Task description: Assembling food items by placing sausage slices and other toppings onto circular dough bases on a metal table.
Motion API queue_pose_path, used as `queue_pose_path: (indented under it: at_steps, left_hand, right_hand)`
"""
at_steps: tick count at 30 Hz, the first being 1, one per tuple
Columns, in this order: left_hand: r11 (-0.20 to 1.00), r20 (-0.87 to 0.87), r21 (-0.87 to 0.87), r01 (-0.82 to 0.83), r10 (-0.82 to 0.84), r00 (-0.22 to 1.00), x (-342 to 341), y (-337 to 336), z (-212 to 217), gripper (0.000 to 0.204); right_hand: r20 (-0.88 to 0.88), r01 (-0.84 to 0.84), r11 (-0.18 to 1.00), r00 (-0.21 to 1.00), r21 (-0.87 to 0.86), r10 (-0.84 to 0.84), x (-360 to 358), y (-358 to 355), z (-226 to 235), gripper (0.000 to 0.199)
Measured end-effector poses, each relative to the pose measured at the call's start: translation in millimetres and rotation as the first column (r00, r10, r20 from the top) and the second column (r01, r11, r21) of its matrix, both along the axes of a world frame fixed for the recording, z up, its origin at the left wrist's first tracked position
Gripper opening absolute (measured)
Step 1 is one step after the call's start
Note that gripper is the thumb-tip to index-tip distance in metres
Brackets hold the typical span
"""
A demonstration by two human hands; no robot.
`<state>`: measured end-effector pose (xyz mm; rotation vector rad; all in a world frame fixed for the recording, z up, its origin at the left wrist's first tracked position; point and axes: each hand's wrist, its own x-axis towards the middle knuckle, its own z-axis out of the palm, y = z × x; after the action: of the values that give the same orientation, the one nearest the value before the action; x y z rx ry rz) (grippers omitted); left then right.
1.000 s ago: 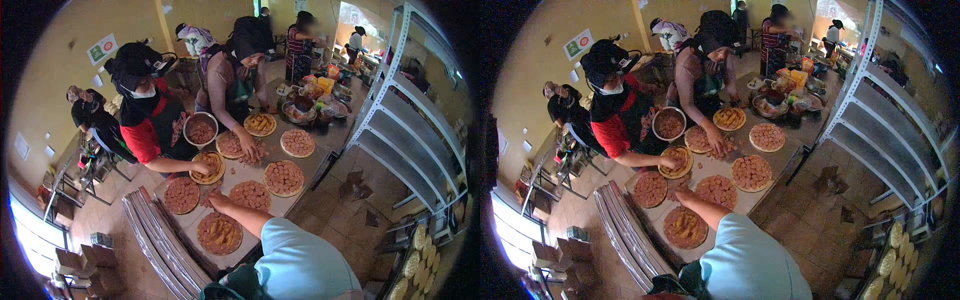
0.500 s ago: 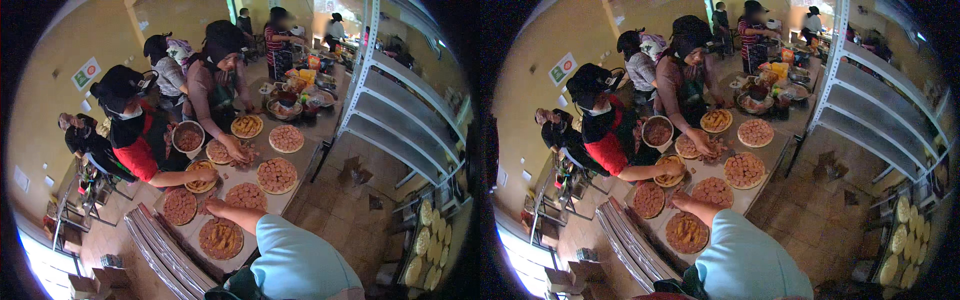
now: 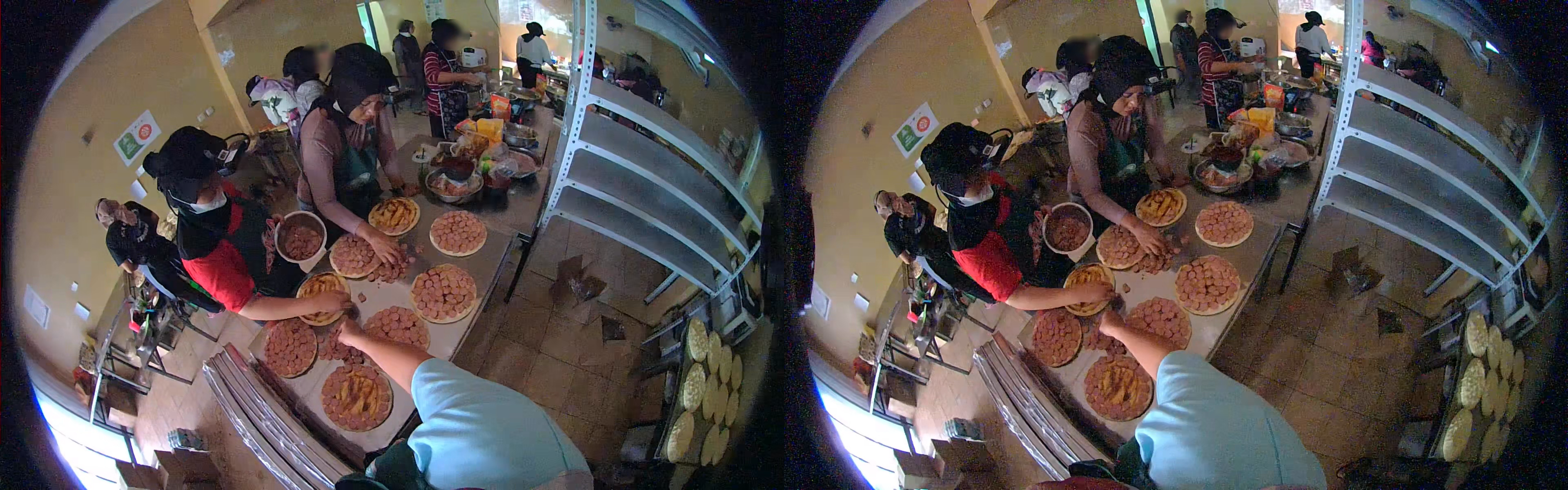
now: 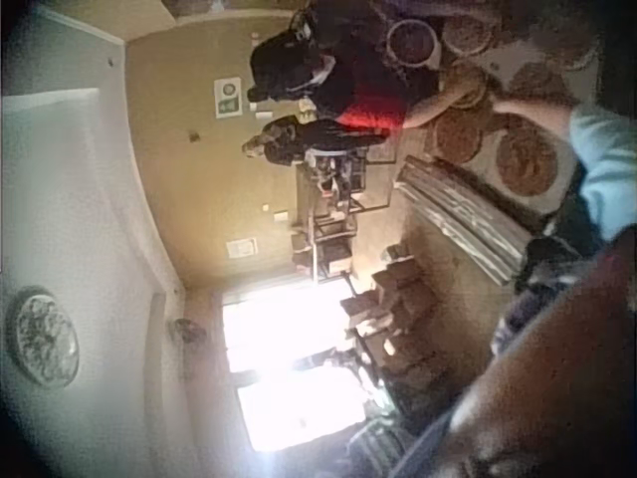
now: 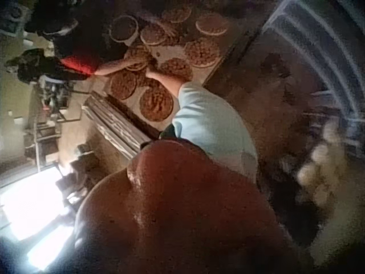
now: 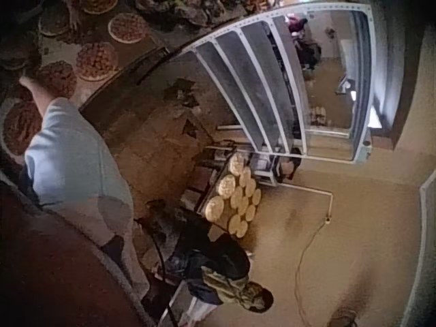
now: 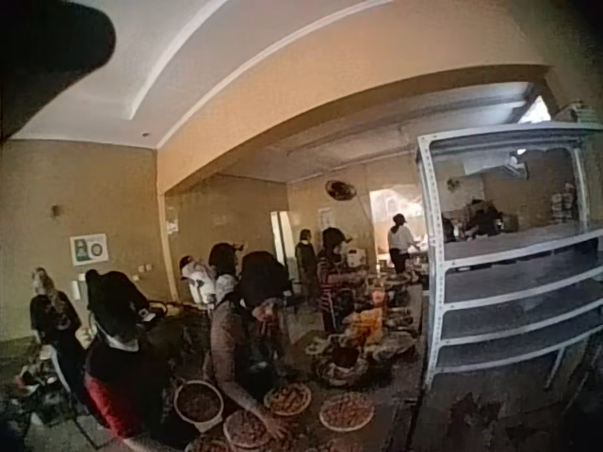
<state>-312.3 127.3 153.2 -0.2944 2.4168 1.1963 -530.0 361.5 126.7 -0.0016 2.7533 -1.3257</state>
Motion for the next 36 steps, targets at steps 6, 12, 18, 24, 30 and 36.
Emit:
queue_pose_path:
  at_steps: [6,12,18,24,30,36]
  left_hand:
    - [1.000,0.049,-0.012,-0.002,0.003,0.999,25.9,2.6,-22.0,0.032]
    - [0.998,0.084,-0.007,0.061,-0.060,0.995,46.8,25.8,-46.2,0.031]
    - [1.000,0.140,-0.014,-0.012,0.014,0.990,102.6,17.3,-75.2,0.031]
    - [0.982,0.187,-0.014,-0.187,0.186,0.965,172.3,13.7,-77.0,0.031]
    - [0.901,0.233,-0.019,-0.434,0.426,0.874,271.0,21.3,-84.8,0.030]
    - [0.694,0.297,0.001,-0.720,0.687,0.663,384.1,84.0,-134.2,0.030]
  right_hand:
    - [0.397,0.141,0.715,0.895,-0.685,0.205,31.2,16.8,46.3,0.010]
    - [0.401,0.305,0.277,0.814,-0.911,0.420,42.3,55.2,48.5,0.011]
    - [0.390,0.133,0.574,0.850,-0.808,0.353,52.8,39.9,74.7,0.006]
    - [0.417,0.120,0.698,0.867,-0.706,0.273,39.1,26.3,72.2,0.011]
    - [0.355,0.006,0.824,0.904,-0.566,0.237,20.8,12.0,36.6,0.013]
    - [0.104,-0.155,0.901,0.971,-0.405,0.214,14.6,-4.9,-9.5,0.017]
